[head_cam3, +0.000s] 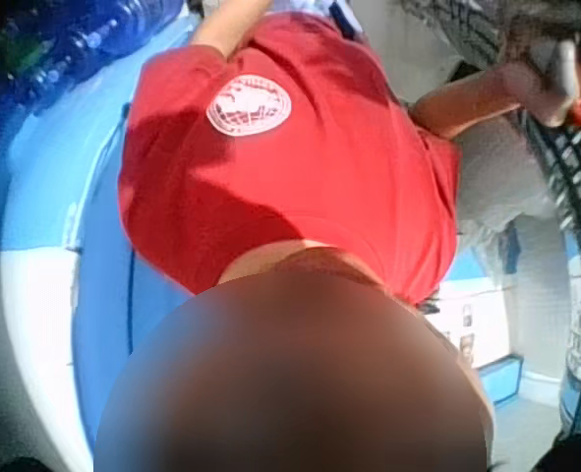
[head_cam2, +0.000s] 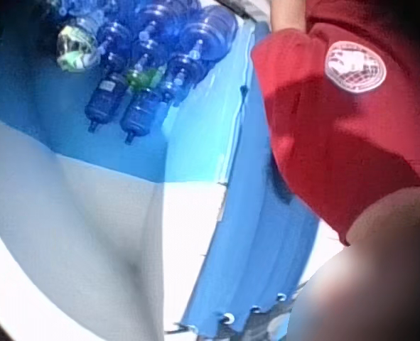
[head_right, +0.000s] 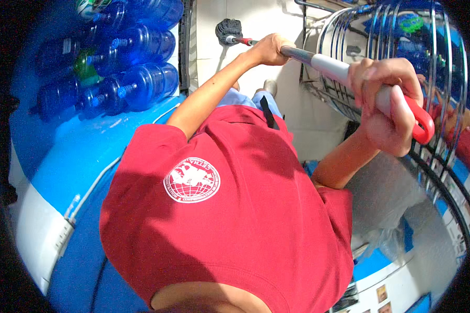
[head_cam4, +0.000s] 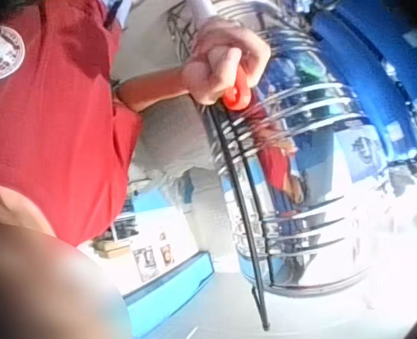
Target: The person mops the tiled floor using a mop, moving it back and forth across the area. The person navigates around stacked water jugs and a large stainless steel tank while continuing to mop.
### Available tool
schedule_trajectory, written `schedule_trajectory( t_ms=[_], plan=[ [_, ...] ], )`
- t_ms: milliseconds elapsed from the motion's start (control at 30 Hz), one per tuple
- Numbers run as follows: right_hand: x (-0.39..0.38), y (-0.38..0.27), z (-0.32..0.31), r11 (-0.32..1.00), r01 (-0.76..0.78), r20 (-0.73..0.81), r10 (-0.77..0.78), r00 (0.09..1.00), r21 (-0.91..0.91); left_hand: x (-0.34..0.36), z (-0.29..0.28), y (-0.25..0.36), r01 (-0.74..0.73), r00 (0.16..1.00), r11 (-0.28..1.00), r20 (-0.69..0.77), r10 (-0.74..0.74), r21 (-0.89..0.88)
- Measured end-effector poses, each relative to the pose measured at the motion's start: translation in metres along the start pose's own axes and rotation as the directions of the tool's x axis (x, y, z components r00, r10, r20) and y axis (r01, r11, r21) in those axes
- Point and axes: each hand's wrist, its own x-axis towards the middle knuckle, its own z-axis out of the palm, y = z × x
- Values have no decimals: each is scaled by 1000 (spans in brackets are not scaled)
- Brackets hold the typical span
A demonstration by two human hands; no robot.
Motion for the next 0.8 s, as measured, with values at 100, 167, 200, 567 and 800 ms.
schedule_trajectory(
  t_ms=[100,167,200,567,800],
  plan=[
    [-2,3,3,996,82,62,-84,995,27,1,-13,0,-68,997,998,26,67,4],
    [3,7,5,990,138,65,-138,988,14,5,-19,-1,12,990,999,137,-7,-39],
    [9,10,4,986,167,35,-167,985,7,10,-21,-4,6,991,998,135,2,-58],
    [22,20,17,972,232,225,-218,950,-37,-26,-25,-85,67,997,982,33,-74,179],
    [-100,18,29,961,272,-93,-276,957,-56,-63,30,-75,36,965,971,246,-95,236]
  ],
)
